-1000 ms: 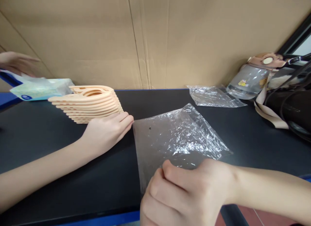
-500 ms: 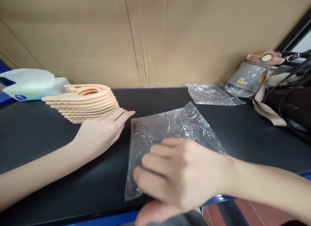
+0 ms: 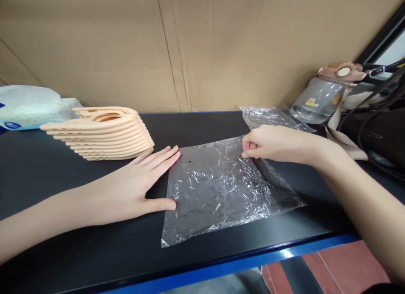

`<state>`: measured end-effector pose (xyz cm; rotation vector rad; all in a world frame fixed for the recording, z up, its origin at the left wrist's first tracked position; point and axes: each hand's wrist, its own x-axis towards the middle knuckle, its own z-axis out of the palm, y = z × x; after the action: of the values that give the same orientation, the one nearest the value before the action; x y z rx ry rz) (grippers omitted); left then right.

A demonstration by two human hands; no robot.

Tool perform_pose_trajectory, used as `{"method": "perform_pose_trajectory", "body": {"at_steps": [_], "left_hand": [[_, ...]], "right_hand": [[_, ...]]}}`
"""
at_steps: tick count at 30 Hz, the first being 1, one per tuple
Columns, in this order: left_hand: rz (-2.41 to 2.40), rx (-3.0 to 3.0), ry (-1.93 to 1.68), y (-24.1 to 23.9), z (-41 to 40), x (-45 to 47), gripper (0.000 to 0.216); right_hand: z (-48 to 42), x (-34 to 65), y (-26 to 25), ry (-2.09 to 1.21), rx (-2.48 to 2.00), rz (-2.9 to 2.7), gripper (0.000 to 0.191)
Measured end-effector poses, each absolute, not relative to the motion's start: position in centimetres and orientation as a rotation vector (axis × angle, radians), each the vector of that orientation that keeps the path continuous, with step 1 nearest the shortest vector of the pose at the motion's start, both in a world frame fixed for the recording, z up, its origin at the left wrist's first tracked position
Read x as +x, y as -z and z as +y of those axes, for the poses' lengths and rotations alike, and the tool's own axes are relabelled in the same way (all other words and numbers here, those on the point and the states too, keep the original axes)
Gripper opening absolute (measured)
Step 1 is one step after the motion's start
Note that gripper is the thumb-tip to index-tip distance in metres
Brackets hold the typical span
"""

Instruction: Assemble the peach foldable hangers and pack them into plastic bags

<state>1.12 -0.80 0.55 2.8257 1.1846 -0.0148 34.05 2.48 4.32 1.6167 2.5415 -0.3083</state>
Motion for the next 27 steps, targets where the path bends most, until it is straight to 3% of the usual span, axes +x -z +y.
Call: {"method": "perform_pose_trajectory", "body": {"at_steps": [3,8,11,15,18,23,27], "left_hand": [[1.222,2.724,0.125,-1.0,-1.1,1.3,0.105],[1.284,2.774,0.085,-0.9,-1.4,1.5,0.077],[1.255,2.734,0.09,-0.7,-1.2,1.1,0.075],[1.212,2.665,0.136,-1.3,-1.0,0.5,0.096],[1.204,2.601,0.21,-2.0,-0.9,0.5,0.11],[1.224,2.561,0.227,-1.9,-1.3,0.5,0.12],[1.295,2.643,0.005,-0.9,-2.1,0.3,0.116]], "right_hand": [[2.2,33.4,-4.6,0.595,1.552,2.465,0.039],[1.6,32.3,-4.8,1.098,1.384,2.541,0.051],[1.8,31.5,-4.0,1.193,1.257,2.696,0.045],[2.1,30.2,-2.6,1.092,1.267,2.905,0.03],[2.1,29.7,-1.6,0.916,1.058,3.157,0.031],[1.9,29.9,-0.6,0.639,0.892,3.159,0.075],[1.7,29.6,-0.4,0.565,0.831,3.15,0.094]]}}
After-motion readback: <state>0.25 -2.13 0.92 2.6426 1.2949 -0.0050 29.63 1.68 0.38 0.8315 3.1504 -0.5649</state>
